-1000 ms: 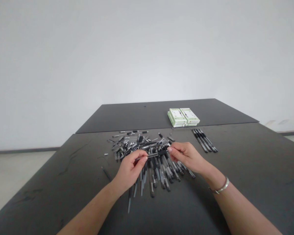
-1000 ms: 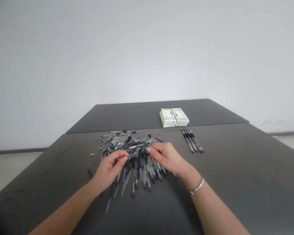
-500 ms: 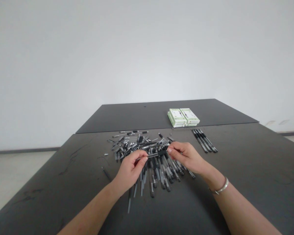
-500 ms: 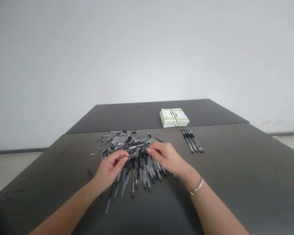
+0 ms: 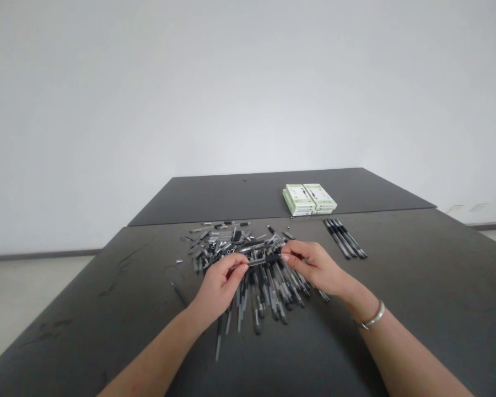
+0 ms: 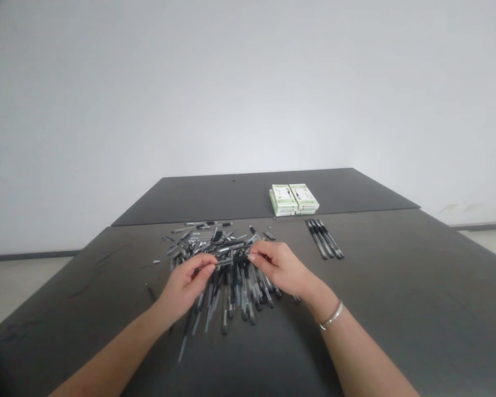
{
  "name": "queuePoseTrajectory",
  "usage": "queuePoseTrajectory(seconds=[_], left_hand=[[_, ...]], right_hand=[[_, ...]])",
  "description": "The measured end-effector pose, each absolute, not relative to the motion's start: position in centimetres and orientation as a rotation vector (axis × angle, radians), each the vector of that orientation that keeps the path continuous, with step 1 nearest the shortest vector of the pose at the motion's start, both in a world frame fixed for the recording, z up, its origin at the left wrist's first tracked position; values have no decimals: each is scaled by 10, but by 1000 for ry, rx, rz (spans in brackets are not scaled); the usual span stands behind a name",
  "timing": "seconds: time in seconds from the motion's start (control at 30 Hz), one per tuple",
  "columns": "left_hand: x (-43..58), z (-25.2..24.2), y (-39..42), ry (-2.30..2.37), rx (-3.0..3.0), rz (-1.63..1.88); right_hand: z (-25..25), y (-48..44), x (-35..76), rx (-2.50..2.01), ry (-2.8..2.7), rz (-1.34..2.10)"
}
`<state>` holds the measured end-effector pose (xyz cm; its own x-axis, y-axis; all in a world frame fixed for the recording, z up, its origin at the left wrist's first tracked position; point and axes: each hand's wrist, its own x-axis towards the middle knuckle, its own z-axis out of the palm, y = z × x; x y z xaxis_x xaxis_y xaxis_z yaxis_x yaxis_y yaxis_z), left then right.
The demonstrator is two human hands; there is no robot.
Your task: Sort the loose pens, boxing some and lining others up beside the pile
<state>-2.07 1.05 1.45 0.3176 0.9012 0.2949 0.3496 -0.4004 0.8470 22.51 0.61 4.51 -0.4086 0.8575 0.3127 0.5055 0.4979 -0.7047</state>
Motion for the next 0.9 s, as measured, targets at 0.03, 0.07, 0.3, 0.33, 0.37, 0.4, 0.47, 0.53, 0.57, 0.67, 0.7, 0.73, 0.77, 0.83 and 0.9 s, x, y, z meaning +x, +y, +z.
queuePoseTrajectory(seconds=[0.03,0.07,0.3,0.33,0.37,0.4,0.47,0.53,0.57,0.67,0.7,0.73,0.77,0.83,0.9], left_hand=[[-21,14,11,1108,1930,1045],[-21,14,11,1110,1956,1050],[-20,15,10,1093,1824,1054],[-20,15,10,1071,1710,1040],[-20,14,11,1040,1595,1028],[-20,14,11,1005,1493,1021],[-19,13,12,951,1358,1033],[-19,12,13,947,1307,1041],[-19,13,13,957,1301,1043],[-18,15,13,999,1332,1071],[-18,16,13,1015,1350,1087],[-18,17,13,1028,1365,1102],[-18,18,12,1039,1376,1118],[-17,19,12,1049,1387,1133],[-16,20,11,1043,1384,1137]], right_hand=[[44,7,225,-1114,-2071,701],[44,7,224,-1115,-2057,723],[42,7,224,-1101,-1967,862],[41,8,225,-1099,-1958,862],[41,8,226,-1097,-1948,860],[40,8,227,-1094,-1939,857],[39,9,229,-1093,-1921,843],[38,10,230,-1101,-1911,828],[38,10,231,-1107,-1909,826],[38,10,229,-1120,-1904,866],[37,10,228,-1126,-1900,889],[37,10,226,-1133,-1893,911],[36,10,226,-1139,-1884,930],[34,11,225,-1139,-1866,961],[32,12,225,-1131,-1844,981]])
